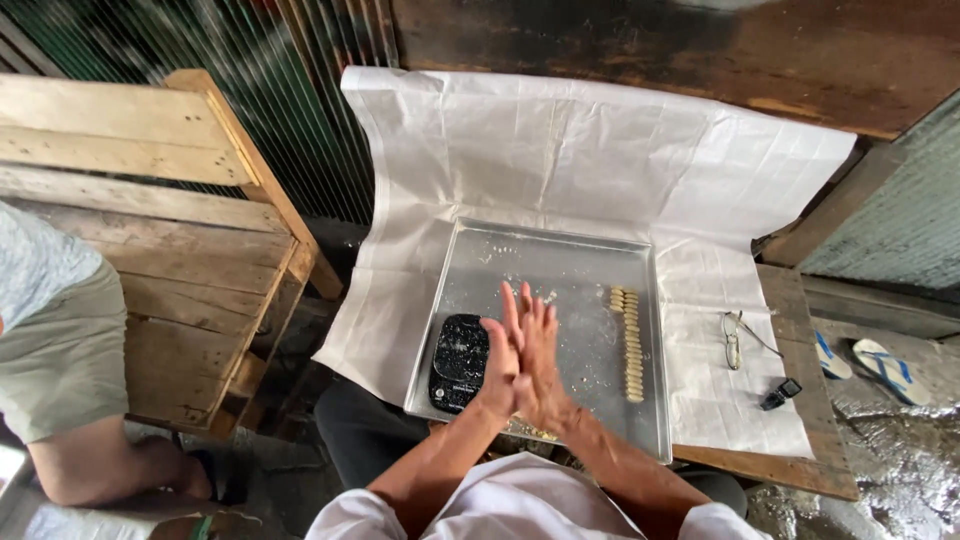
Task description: The person sits and shapes a yellow dough-like substance into small cylindrical pieces by hand. They roll the dough between their palms and place the finished pieces in a row on a metal tray. A digital scale and a black container are visible on the tray.
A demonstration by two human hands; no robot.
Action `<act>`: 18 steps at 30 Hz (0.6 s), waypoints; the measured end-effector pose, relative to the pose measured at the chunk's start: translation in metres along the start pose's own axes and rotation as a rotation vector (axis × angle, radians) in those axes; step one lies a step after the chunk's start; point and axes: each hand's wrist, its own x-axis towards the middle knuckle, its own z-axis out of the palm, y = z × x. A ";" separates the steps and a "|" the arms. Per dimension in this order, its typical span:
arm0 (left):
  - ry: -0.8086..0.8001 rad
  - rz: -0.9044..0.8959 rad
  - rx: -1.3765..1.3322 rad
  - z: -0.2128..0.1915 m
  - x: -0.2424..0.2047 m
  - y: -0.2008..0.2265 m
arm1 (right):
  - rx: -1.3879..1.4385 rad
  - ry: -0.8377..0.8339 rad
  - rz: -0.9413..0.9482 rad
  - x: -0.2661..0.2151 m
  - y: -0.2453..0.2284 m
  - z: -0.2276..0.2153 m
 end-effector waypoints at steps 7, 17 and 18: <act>-0.020 0.082 -0.113 0.002 0.006 -0.036 | -0.263 0.031 -0.126 0.064 -0.030 -0.048; -0.114 0.311 -0.169 0.036 0.025 0.024 | -0.035 0.063 0.010 0.099 -0.057 -0.063; -0.132 0.348 -0.176 0.037 0.026 0.032 | -0.197 -0.024 -0.029 0.095 -0.033 -0.067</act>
